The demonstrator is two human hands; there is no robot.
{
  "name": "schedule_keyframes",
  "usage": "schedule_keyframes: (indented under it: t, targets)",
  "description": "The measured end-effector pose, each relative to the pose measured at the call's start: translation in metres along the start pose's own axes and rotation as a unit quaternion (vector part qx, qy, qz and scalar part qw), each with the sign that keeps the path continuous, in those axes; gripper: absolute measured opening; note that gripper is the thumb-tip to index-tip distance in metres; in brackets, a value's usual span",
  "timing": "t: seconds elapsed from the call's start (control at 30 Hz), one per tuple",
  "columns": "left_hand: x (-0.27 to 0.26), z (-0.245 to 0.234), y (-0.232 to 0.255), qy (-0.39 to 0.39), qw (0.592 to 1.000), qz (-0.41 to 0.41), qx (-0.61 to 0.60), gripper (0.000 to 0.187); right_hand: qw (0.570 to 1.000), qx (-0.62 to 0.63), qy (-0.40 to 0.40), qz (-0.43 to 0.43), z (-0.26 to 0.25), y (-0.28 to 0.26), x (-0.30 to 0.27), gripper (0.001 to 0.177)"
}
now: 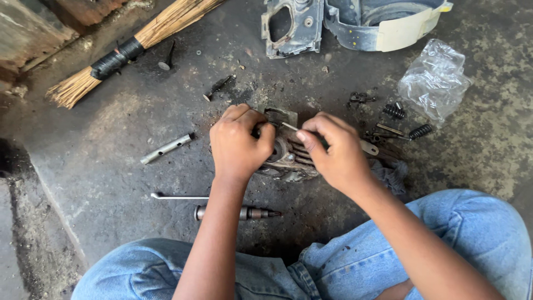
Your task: The person is sitting on the floor and using a screwdriver to work on a metallic engine cylinder head. They are manipulating small internal components within the cylinder head, likely cleaning or adjusting them.
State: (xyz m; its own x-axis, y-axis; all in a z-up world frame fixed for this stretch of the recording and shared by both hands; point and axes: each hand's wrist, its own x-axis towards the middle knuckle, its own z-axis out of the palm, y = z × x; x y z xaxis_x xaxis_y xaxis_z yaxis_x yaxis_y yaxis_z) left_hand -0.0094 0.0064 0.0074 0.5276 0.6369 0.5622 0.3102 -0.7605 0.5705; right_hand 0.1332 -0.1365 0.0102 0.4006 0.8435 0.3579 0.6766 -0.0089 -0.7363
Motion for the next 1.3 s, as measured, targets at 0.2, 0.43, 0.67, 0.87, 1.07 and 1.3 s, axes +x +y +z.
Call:
schedule_keyframes:
  t: [0.2,0.43,0.67,0.87,1.07,1.3]
  targets:
    - [0.002,0.001,-0.003,-0.004,1.0,0.008,0.003,0.011,0.986,-0.121,-0.118,-0.004,-0.035,-0.011,0.003,0.017]
    - [0.003,0.001,-0.004,-0.01,1.0,0.008,0.002,0.011,0.975,-0.183,-0.117,-0.049,-0.037,-0.02,0.004,0.017]
    - [0.005,0.001,-0.002,-0.015,1.0,0.006,0.0,0.011,0.967,-0.209,-0.14,-0.048,-0.033,-0.009,0.003,0.018]
    - [0.006,-0.001,-0.003,-0.016,1.0,0.017,0.001,0.011,0.972,-0.2,-0.107,-0.06,-0.02,0.0,-0.004,0.024]
    - [0.006,0.0,0.002,-0.023,0.999,0.021,0.004,0.01,0.964,-0.247,-0.093,0.009,-0.003,-0.002,-0.008,0.03]
    - [0.004,0.0,0.004,-0.019,1.0,0.022,-0.001,0.009,0.976,-0.144,-0.037,0.158,0.001,0.004,-0.008,0.043]
